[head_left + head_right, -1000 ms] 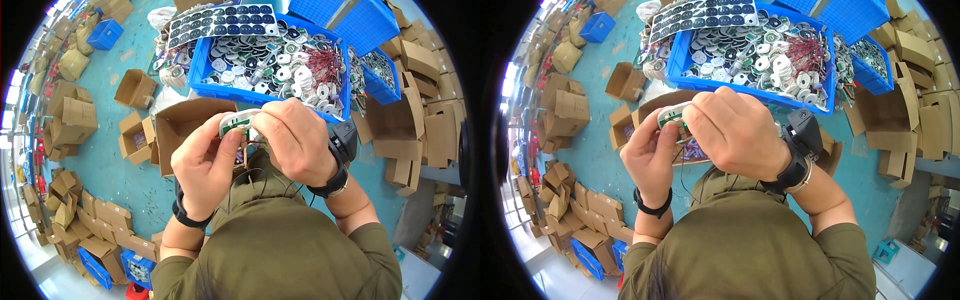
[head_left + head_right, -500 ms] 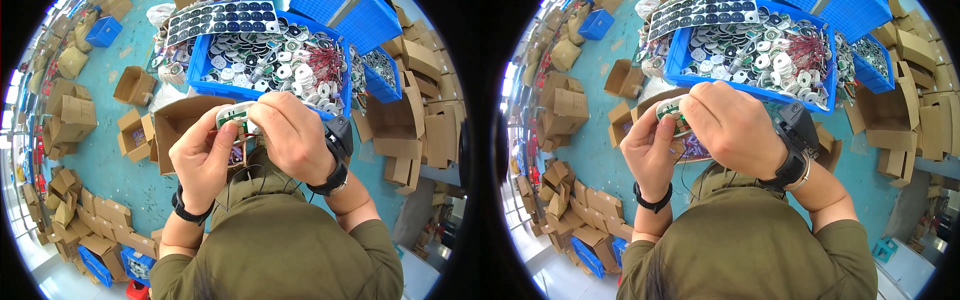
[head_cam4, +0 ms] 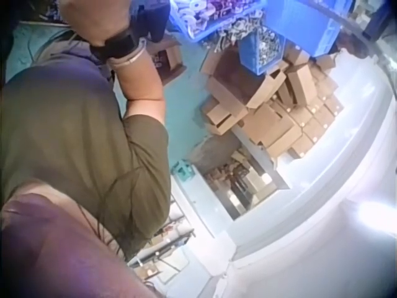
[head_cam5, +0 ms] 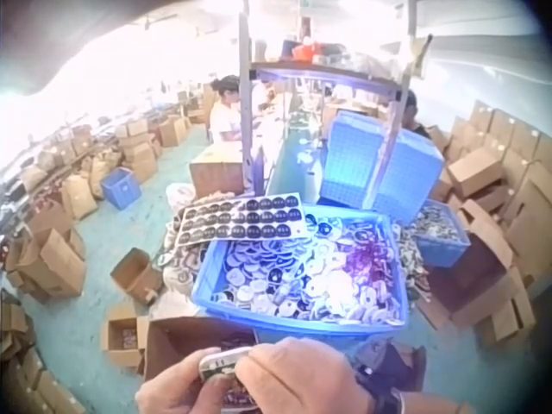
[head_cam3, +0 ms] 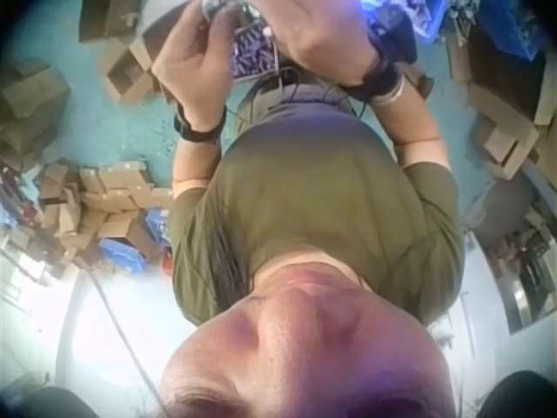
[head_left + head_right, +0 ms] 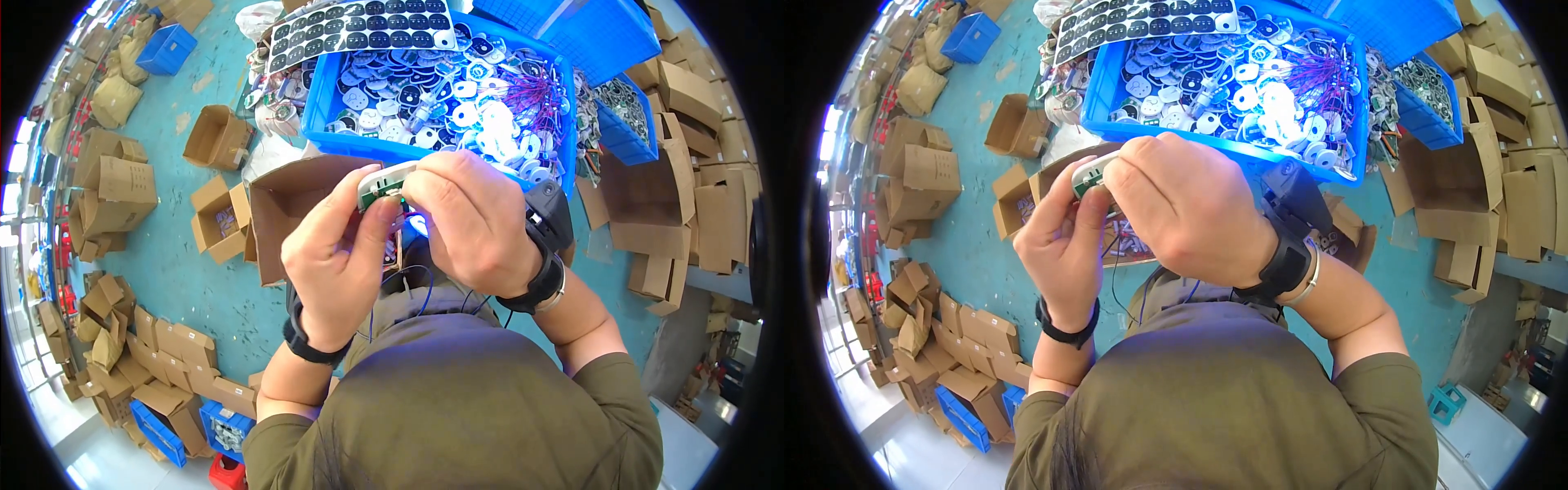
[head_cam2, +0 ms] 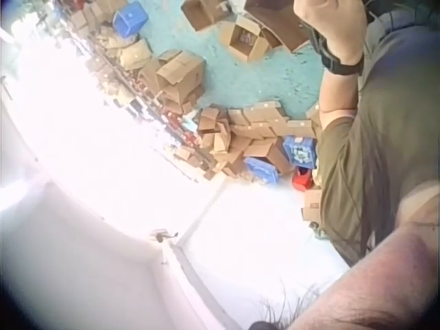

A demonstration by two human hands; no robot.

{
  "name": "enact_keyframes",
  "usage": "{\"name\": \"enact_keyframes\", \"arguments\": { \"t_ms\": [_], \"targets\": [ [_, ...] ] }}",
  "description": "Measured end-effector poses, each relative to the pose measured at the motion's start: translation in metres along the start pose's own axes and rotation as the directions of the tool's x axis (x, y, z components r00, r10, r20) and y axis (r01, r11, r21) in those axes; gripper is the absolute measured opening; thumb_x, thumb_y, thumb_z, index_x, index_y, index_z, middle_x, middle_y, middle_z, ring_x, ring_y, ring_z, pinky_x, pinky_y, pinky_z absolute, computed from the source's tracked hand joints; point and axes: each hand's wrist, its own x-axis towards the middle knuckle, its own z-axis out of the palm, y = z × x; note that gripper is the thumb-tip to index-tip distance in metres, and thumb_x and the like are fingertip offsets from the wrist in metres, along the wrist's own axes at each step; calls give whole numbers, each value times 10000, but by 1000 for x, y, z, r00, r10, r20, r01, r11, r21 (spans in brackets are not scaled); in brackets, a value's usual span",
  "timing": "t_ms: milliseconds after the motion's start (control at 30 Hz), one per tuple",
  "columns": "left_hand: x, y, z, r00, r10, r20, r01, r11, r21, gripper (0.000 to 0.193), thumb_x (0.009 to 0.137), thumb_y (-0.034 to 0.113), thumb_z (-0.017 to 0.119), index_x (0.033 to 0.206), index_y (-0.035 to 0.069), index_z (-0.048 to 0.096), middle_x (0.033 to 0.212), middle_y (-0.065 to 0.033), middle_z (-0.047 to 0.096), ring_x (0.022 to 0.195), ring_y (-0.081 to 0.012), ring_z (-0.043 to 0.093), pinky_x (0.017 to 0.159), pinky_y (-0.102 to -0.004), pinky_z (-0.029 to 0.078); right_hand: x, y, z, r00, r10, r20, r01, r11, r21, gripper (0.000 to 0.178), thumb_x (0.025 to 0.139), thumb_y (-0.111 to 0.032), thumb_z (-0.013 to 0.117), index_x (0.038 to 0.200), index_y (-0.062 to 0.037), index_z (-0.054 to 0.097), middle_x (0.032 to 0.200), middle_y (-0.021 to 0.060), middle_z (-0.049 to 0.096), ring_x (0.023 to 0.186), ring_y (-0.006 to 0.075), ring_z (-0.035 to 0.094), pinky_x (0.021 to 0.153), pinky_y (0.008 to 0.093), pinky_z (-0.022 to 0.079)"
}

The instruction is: Assembling electronic devices by applying sticker panels to plastic casings and testing the LED functionality using a power connection.

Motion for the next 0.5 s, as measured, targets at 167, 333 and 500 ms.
{"name": "enact_keyframes", "arguments": {
  "t_ms": [167, 333, 500],
  "targets": [
    [14, -19, 3, 990, -124, 60, 135, 965, -227, 209, 780, 7, 581, 984, -39, 575, 753, -40, 594, 653, -64, 548, 575, -182, 444, 2, 13, 0, 981, 73, 182, -63, 996, -58, 193, 644, -57, 545, 826, -2, 517, 778, 96, 506, 634, 211, 509, 528, 293, 425],
    [45, -14, -2, 949, -285, 133, 310, 773, -554, 221, 809, 56, 563, 998, -57, 548, 845, -96, 602, 706, -121, 592, 602, -246, 526, -33, 61, -14, 778, 606, 168, -558, 541, 630, 253, 798, -174, 579, 1008, -43, 530, 1001, 77, 538, 863, 145, 524, 758, 288, 429],
    [74, -7, -2, 976, -194, 99, 213, 754, -621, 222, 826, 78, 540, 1001, -57, 529, 867, -122, 595, 734, -167, 607, 583, -272, 539, -81, 82, 33, 704, 409, 580, -708, 354, 611, 950, 601, -180, 767, 1321, -64, 159, 1312, 139, 288, 1225, 251, 285, 961, 360, 297]
  ]
}}
